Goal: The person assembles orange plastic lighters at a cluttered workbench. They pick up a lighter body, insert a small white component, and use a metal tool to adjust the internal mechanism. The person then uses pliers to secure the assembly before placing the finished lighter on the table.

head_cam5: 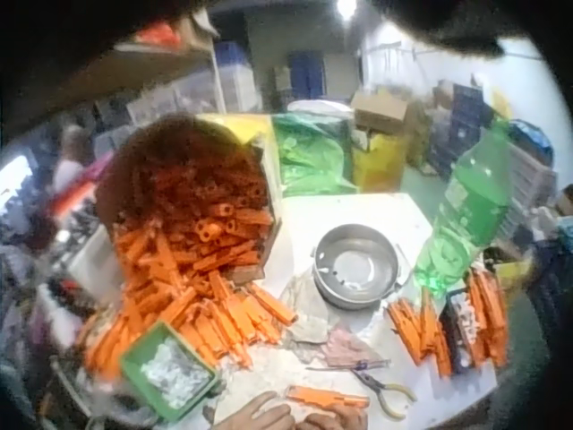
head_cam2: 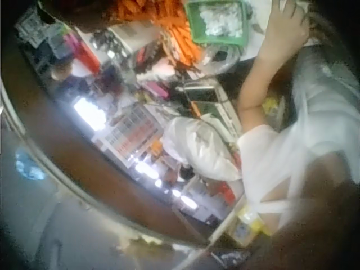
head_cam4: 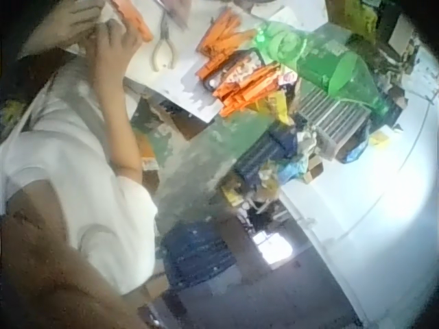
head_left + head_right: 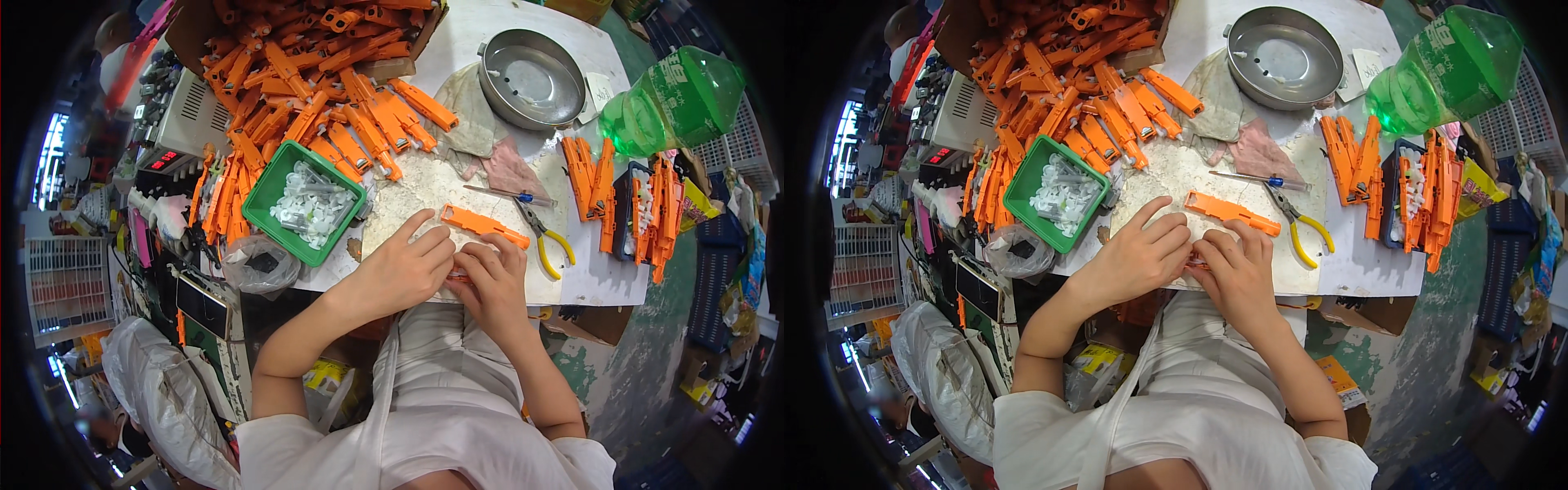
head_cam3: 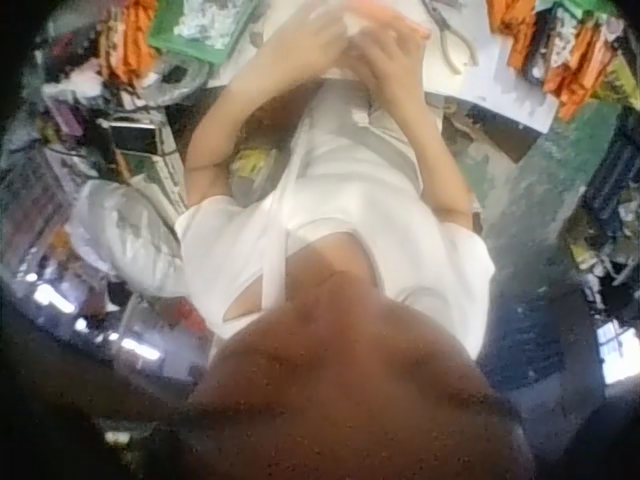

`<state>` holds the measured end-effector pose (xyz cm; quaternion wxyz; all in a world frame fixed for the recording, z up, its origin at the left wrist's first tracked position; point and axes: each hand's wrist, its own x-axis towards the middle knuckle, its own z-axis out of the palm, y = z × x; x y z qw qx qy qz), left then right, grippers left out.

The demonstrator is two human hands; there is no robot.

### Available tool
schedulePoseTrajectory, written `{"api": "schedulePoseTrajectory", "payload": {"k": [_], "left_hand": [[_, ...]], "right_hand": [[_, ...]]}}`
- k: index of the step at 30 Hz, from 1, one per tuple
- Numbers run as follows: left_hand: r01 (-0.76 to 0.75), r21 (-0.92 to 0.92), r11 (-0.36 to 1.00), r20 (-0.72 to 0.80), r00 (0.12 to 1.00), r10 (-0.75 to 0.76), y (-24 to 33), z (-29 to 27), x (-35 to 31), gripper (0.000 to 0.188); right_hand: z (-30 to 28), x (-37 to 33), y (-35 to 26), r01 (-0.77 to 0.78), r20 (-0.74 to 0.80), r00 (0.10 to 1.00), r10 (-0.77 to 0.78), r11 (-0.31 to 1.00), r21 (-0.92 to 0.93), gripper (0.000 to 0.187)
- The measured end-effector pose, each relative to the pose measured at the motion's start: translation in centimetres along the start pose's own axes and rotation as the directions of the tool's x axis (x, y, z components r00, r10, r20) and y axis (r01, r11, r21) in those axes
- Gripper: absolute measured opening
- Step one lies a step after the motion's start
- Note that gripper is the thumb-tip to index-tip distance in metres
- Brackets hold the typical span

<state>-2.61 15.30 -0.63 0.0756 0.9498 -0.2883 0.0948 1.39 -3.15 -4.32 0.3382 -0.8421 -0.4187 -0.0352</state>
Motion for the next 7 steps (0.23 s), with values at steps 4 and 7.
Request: {"api": "schedulePoseTrajectory", "payload": {"k": [4,7], "left_hand": [[0.038,-0.037,0.999,-0.103,0.994,-0.041,0.19,0.22,-0.55,0.021],[0.058,-0.052,0.997,-0.141,0.988,-0.065,0.26,-0.26,-0.75,0.019]], "right_hand": [[-0.09,0.01,-0.05,0.004,-0.003,1.000,-0.004,1.000,0.001,0.038],[-0.14,-0.06,-0.13,-0.001,-0.008,1.000,0.001,1.000,-0.028,0.037]]}}
